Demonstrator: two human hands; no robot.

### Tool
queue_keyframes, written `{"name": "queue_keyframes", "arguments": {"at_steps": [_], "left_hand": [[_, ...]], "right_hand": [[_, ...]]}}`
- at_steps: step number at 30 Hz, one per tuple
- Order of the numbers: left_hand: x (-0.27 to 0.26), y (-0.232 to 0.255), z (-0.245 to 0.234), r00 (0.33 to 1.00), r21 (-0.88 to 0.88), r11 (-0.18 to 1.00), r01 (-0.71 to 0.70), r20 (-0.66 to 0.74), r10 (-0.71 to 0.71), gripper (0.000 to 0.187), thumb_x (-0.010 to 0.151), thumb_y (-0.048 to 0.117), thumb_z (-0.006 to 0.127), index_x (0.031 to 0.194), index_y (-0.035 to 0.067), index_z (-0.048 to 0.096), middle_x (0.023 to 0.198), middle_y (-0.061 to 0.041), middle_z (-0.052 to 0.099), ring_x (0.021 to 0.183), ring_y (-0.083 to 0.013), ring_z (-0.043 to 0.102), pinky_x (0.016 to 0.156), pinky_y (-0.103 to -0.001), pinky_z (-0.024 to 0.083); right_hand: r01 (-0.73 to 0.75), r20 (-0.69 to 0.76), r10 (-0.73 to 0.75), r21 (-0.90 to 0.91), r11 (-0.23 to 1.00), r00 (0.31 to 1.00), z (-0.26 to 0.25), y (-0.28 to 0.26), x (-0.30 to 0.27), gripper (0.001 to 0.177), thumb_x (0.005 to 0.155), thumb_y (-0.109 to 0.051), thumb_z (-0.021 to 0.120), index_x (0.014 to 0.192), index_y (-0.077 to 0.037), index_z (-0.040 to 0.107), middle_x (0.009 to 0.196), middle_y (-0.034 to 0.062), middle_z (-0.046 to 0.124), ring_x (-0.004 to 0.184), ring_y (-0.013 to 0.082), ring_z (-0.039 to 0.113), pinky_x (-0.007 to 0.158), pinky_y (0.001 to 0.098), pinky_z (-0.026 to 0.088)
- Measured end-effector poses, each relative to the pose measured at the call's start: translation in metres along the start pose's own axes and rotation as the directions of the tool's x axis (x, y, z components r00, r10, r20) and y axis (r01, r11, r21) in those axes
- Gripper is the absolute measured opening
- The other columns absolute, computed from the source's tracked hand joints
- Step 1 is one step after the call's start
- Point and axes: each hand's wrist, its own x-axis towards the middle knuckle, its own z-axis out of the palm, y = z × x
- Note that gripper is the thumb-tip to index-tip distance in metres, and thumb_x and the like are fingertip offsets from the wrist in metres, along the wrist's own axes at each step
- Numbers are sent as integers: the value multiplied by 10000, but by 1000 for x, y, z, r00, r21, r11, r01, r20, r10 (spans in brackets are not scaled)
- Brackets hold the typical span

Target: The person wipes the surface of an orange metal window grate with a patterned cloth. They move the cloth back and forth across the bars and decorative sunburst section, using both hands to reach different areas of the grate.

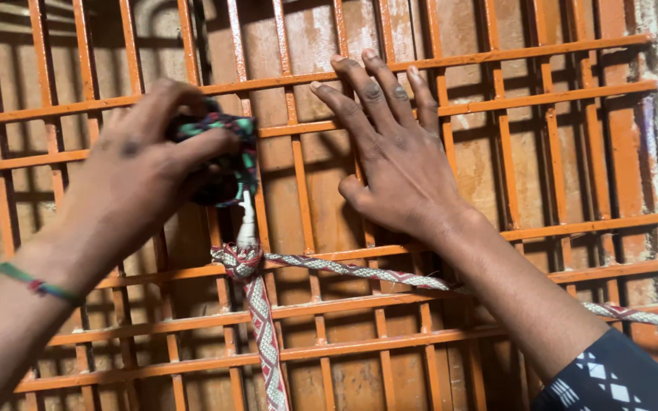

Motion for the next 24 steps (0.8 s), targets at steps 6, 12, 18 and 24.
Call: {"name": "queue_keyframes", "arguments": {"at_steps": [6,12,18,24], "left_hand": [[-39,-37,-9,994,197,977,80,59,-93,366,771,186,804,1133,194,757,1246,-121,615,1064,-318,670,899,-481,560],[-38,-39,13,985,84,982,171,-32,-169,251,925,157,781,1169,164,721,1287,-169,599,1102,-334,642,1036,-489,552],[-23,-15,1,998,17,1000,11,-68,-9,252,933,103,726,1168,196,724,1283,-165,573,1225,-371,564,982,-485,515],[-30,-30,-13,998,27,998,50,40,-51,321,863,115,721,1172,198,706,1251,-149,573,1188,-360,583,902,-528,502]], "right_hand": [[19,-1,-19,17,1000,1000,3,3,1,1050,588,-298,625,1578,-304,277,1713,77,122,1587,264,82,1270,568,-24],[15,-24,-14,34,999,1000,4,0,2,1013,569,-267,609,1544,-297,338,1689,106,183,1594,273,90,1293,551,-6],[28,-98,-23,52,998,995,3,-6,3,1013,644,-247,674,1574,-216,275,1673,136,226,1583,302,152,1277,563,46],[8,-124,13,174,985,992,-4,-11,4,1122,522,-114,722,1543,-197,265,1624,70,344,1558,280,230,1264,521,155]]}}
